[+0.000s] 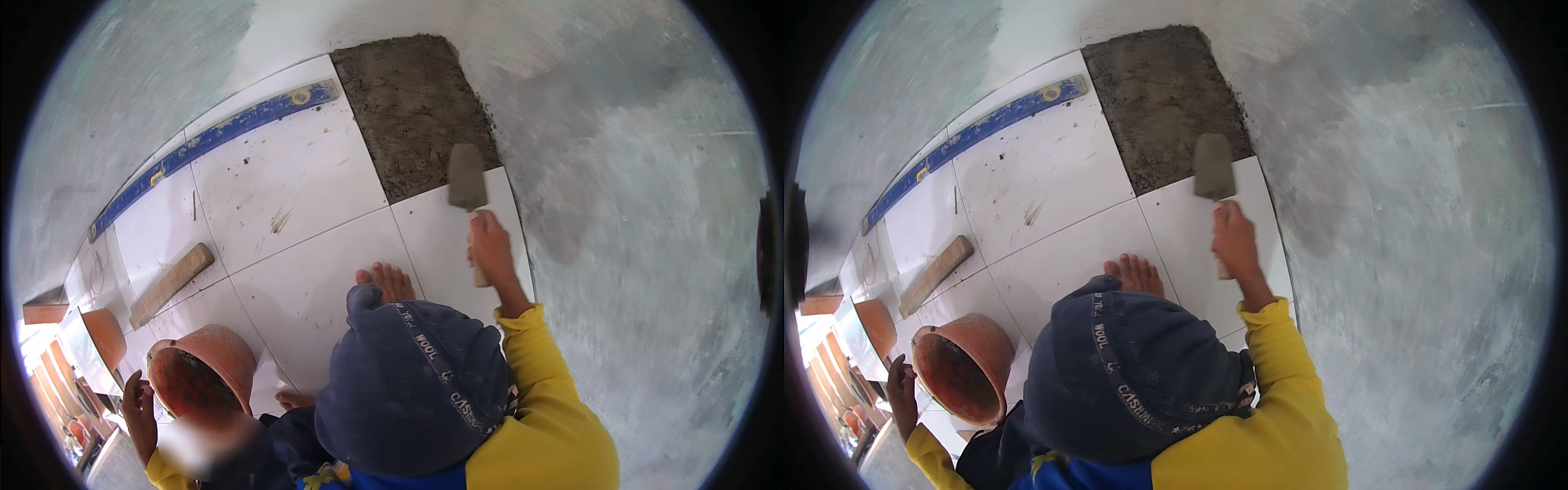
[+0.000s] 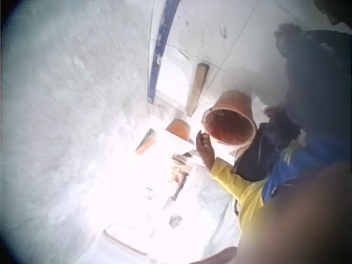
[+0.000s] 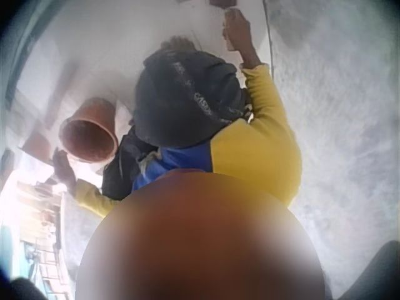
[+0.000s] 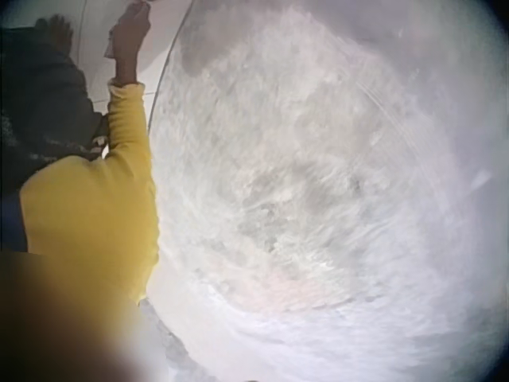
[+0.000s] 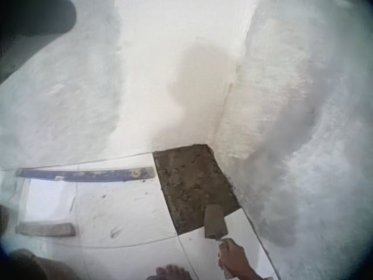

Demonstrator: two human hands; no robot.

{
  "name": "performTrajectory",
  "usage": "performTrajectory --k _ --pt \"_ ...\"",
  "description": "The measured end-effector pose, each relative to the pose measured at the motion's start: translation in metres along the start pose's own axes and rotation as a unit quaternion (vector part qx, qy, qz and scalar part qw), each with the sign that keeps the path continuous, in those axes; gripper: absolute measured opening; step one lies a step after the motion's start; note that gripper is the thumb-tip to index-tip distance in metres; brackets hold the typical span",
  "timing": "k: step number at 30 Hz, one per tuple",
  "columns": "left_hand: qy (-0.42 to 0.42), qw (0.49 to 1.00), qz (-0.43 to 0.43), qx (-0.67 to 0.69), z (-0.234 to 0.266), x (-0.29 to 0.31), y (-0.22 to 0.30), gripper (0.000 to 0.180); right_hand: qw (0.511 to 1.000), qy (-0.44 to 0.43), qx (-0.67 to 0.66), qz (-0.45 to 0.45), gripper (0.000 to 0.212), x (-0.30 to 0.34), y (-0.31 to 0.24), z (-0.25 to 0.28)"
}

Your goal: The person scoops cement from a bucket using a trowel and spreads it onto the floor between existing tiles. They repeatedly apply and smooth the cement to fill the gaps in the tiled area.

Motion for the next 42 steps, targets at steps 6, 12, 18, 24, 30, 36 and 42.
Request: performTrajectory --k 6,12,18,24,30,36,42 --pt "-0.001 1.0 0.016 -0.005 0.001 0.007 0.005 0.036 0.986 -0.071 0.15 0.028 0.039 -0.036 -0.049 0.027" --pt "-0.001 1.0 0.004 -0.014 0.0 -0.001 0.008 0.038 0.961 -0.115 0.246 0.048 0.042 -0.097 -0.13 0.018" --pt "0.004 1.0 0.01 -0.029 0.0 0.002 0.016 0.037 0.896 -0.226 0.382 -0.022 0.038 -0.126 -0.136 0.052" --pt "-0.008 1.0 0.022 -0.01 0.0 0.006 0.006 0.036 0.931 -0.166 0.315 -0.078 0.04 -0.068 -0.098 0.079" --pt "-0.019 1.0 0.009 -0.005 -0.006 -0.008 0.005 0.036 0.99 -0.07 0.058 -0.106 0.038 -0.023 -0.001 0.058" --pt "-0.014 1.0 0.001 -0.022 0.0 -0.007 0.001 0.04 0.995 -0.037 -0.031 -0.088 0.039 0.001 0.006 0.029" --pt "-0.007 1.0 0.016 -0.011 0.002 0.002 0.011 0.041 0.994 -0.056 0.004 -0.093 0.037 -0.006 0.007 0.012"
Point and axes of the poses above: each hand's wrist, its own x-axis away from the middle knuckle, its own z-axis out of the back of the hand, y = z × x, the point moved 1 cm from there along -x, towards the middle knuckle, and after that the axes turned 11 degrees about -x, right-handed, at the moved point
